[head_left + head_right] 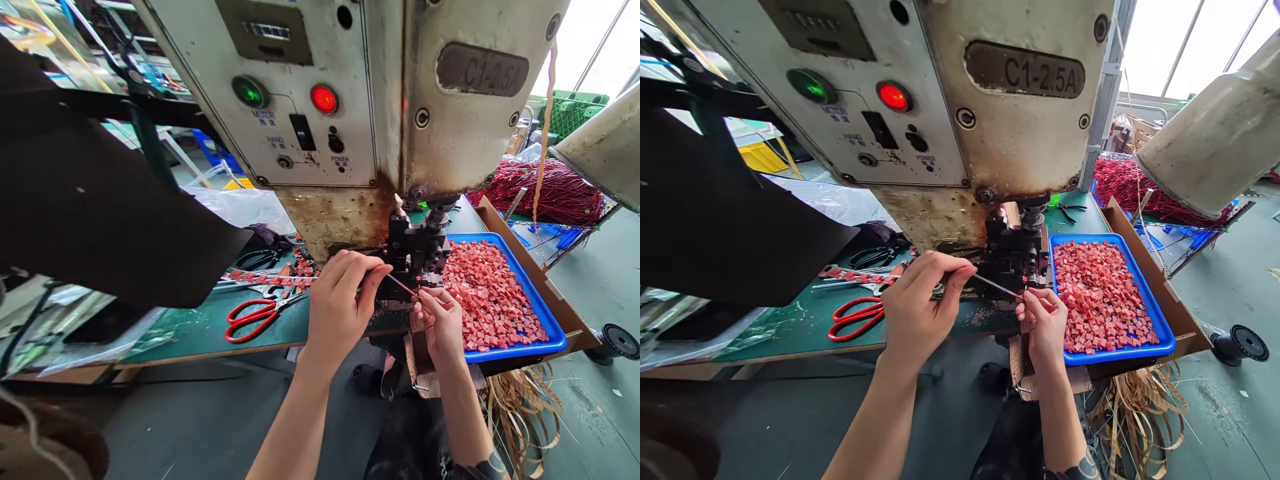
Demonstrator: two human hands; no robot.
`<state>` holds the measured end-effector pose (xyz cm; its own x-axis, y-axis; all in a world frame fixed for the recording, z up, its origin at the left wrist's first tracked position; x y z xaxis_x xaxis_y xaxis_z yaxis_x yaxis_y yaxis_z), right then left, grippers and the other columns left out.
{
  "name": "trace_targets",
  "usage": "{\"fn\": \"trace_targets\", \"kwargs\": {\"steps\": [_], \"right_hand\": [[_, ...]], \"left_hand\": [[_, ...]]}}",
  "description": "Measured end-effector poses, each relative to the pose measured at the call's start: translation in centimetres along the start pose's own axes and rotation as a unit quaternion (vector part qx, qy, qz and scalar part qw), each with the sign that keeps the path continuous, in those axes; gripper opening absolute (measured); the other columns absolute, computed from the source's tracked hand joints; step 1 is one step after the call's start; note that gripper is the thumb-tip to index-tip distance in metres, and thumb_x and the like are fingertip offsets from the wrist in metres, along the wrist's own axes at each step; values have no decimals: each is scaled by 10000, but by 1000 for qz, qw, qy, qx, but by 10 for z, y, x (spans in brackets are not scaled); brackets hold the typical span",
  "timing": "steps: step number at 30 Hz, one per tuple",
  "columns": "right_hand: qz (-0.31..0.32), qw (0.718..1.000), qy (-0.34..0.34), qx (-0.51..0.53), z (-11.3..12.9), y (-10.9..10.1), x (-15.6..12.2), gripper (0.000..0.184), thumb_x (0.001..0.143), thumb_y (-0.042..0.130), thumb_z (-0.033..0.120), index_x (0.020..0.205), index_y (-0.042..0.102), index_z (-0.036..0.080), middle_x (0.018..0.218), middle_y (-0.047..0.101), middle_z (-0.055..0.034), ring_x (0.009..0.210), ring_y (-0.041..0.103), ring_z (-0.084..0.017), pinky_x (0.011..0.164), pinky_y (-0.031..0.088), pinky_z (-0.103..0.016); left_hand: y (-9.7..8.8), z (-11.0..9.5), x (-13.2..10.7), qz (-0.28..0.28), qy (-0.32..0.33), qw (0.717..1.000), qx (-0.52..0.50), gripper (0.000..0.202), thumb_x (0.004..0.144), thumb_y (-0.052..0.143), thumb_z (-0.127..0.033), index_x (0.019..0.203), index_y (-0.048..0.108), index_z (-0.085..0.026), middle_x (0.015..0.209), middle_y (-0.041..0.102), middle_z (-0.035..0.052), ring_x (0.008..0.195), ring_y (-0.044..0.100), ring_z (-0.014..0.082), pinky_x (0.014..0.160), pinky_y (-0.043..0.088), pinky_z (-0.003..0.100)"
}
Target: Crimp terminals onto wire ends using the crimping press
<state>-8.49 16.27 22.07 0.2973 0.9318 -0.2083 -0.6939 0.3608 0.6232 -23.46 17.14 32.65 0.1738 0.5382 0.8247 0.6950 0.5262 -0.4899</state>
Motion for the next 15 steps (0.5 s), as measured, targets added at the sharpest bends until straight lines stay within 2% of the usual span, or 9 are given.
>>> {"fn": "trace_targets", "kwargs": {"steps": [8, 15], "right_hand": [[2, 1000, 9, -9, 4, -4, 2, 257, 550, 888, 274, 654, 684, 156, 561, 668, 0, 448, 564, -88, 395, 427, -170], [-4, 1000, -6, -26, 2, -3, 6, 233, 540, 873, 273, 644, 706, 149, 577, 693, -28, 469, 606, -112, 427, 483, -198]], "left_hand": [[0, -5, 2, 12, 40, 999, 23, 196, 1018, 541, -274, 837, 603, -231, 743, 688, 11, 723, 620, 170, 705, 489, 294], [0, -5, 3, 19, 25, 999, 18, 190, 1015, 543, -279, 846, 617, -236, 769, 705, 11, 744, 642, 172, 722, 495, 298]]}}
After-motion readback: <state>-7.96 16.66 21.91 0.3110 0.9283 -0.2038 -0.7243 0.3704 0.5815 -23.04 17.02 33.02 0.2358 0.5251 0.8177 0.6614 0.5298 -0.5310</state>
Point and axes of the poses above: each hand's wrist, its own x-axis towards the middle knuckle, its own y-axis out of the palm, z = x × y, the point moved 2 cm from there along x, towards the middle knuckle
